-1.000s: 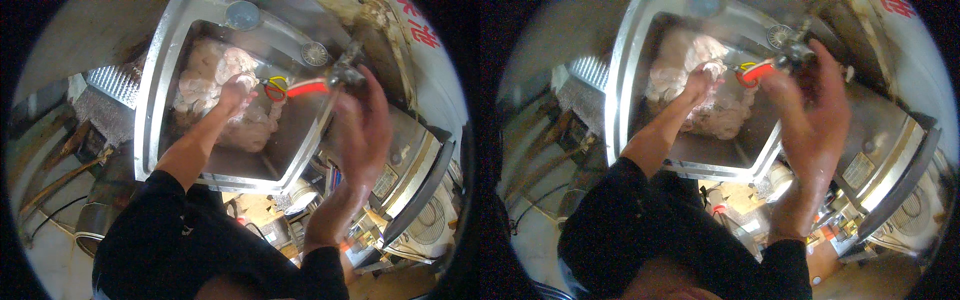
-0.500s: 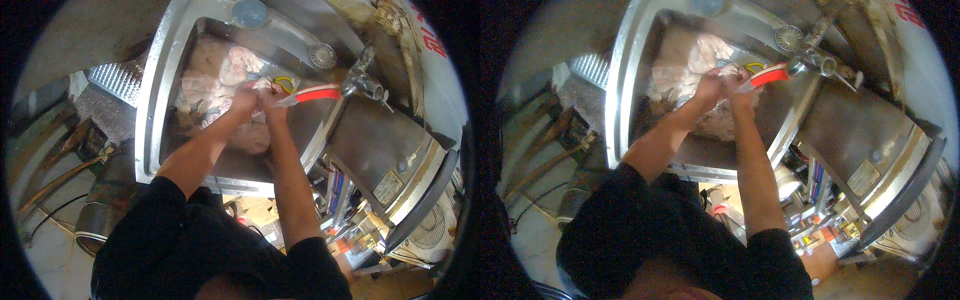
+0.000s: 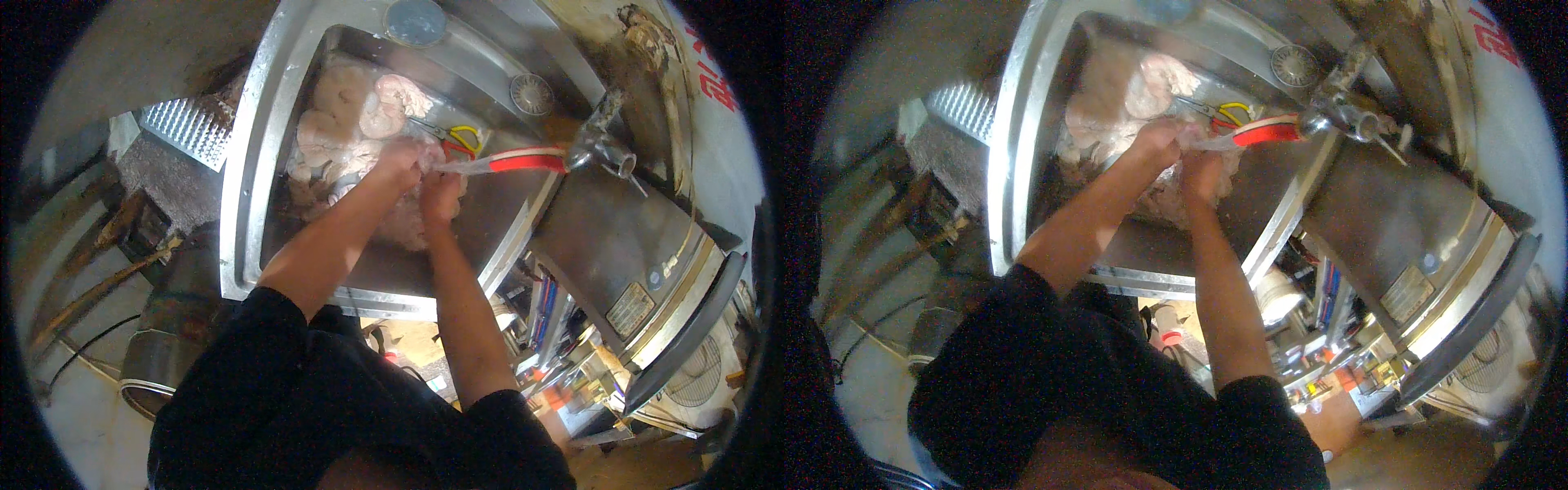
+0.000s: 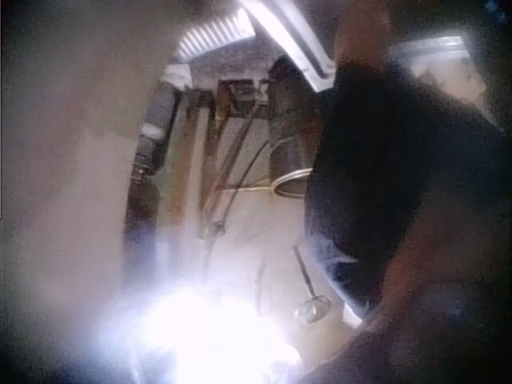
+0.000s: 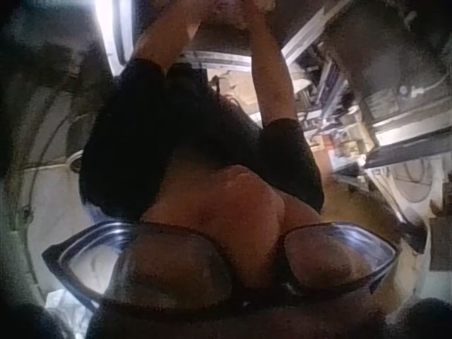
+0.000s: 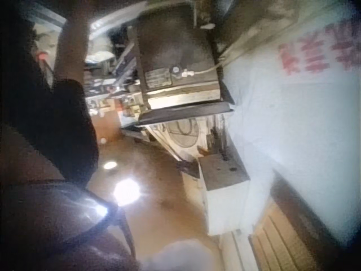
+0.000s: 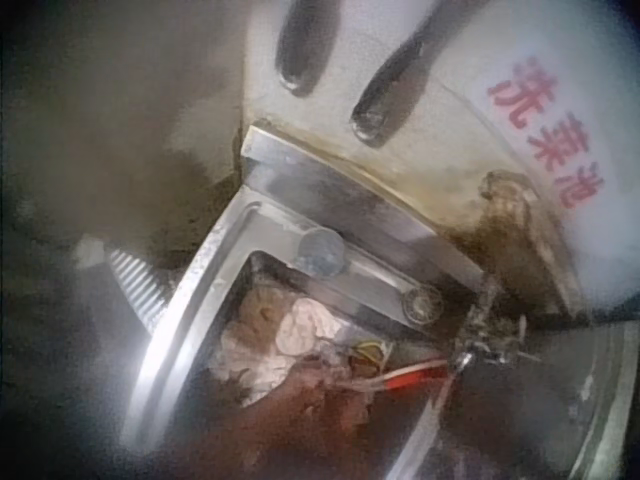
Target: The person washes a large quantity of pale, raw meat in a stainless steel sink under running water. They repeatedly lift, rinse, and squeeze the meat, then transfer portions into a metal bowl on the counter.
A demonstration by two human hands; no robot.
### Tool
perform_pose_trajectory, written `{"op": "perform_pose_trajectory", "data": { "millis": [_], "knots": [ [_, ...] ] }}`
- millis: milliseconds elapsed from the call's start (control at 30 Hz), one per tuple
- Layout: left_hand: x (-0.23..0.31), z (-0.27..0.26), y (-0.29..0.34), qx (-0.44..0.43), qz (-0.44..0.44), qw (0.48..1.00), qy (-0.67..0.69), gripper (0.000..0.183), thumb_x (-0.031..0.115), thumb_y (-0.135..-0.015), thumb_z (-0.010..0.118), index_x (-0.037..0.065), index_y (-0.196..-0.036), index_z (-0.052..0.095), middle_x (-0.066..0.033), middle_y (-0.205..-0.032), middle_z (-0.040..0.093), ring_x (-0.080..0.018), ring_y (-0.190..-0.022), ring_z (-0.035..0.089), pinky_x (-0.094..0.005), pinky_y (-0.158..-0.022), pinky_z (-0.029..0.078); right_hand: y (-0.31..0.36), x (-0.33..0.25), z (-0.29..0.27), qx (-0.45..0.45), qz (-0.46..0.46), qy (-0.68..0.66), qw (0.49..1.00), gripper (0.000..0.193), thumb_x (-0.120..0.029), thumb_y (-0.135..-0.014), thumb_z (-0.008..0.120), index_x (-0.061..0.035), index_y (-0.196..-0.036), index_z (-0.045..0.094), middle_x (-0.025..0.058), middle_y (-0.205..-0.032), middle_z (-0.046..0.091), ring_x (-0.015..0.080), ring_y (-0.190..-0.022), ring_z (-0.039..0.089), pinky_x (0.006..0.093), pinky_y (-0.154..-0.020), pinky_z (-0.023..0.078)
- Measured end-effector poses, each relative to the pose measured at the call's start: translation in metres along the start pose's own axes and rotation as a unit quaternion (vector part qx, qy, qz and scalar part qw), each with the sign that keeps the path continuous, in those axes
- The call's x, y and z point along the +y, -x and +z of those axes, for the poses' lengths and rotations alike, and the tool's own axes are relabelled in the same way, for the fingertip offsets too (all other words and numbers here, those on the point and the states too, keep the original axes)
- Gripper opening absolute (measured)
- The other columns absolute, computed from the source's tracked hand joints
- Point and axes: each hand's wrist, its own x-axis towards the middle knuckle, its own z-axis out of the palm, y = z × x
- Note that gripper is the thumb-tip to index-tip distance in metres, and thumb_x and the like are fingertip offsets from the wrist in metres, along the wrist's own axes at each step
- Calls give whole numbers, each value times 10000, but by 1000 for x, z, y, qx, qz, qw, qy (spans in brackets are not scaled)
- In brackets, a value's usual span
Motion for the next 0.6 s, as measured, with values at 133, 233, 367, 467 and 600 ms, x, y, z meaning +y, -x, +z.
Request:
{"op": "perform_pose_trajectory", "data": {
  "millis": [133,233,367,467,600],
  "knots": [
    [-5,-3,-4,-16,47,985,-165,248,50,-945,578,2,-1187,604,-199,-1054,689,-335,-948,683,-422,-834,567,3,0,5,-18,48,-66,996,272,-209,-965,571,5,-1121,634,192,-1048,677,334,-903,663,468,-761,528],
    [18,-1,-12,32,-49,994,97,248,39,-950,568,-44,-1184,572,-193,-1051,681,-316,-946,681,-419,-834,572,-3,-9,-3,-99,254,-275,922,244,-178,-971,569,-42,-1164,632,117,-1090,670,219,-883,657,391,-712,527],
    [57,1,-4,72,-215,912,342,239,6,-937,573,-66,-1163,541,-179,-1031,673,-277,-930,677,-426,-804,580,-13,-22,-22,-249,321,-554,727,331,-211,-991,585,-68,-1290,583,74,-1101,656,155,-849,638,318,-640,502],
    [72,-2,4,91,-211,909,348,239,5,-916,625,-58,-1131,542,-168,-1008,674,-252,-921,678,-412,-784,579,-11,-34,-23,-215,228,-540,781,385,-235,-1004,608,-73,-1348,553,58,-1095,649,142,-838,631,283,-595,484],
    [69,7,8,148,-193,922,302,256,81,-899,719,-31,-1088,588,-138,-995,682,-242,-923,680,-363,-785,563,-5,-43,-16,-161,202,-419,871,456,-225,-990,650,-54,-1391,519,63,-1129,648,146,-895,632,289,-630,495]
  ]
}}
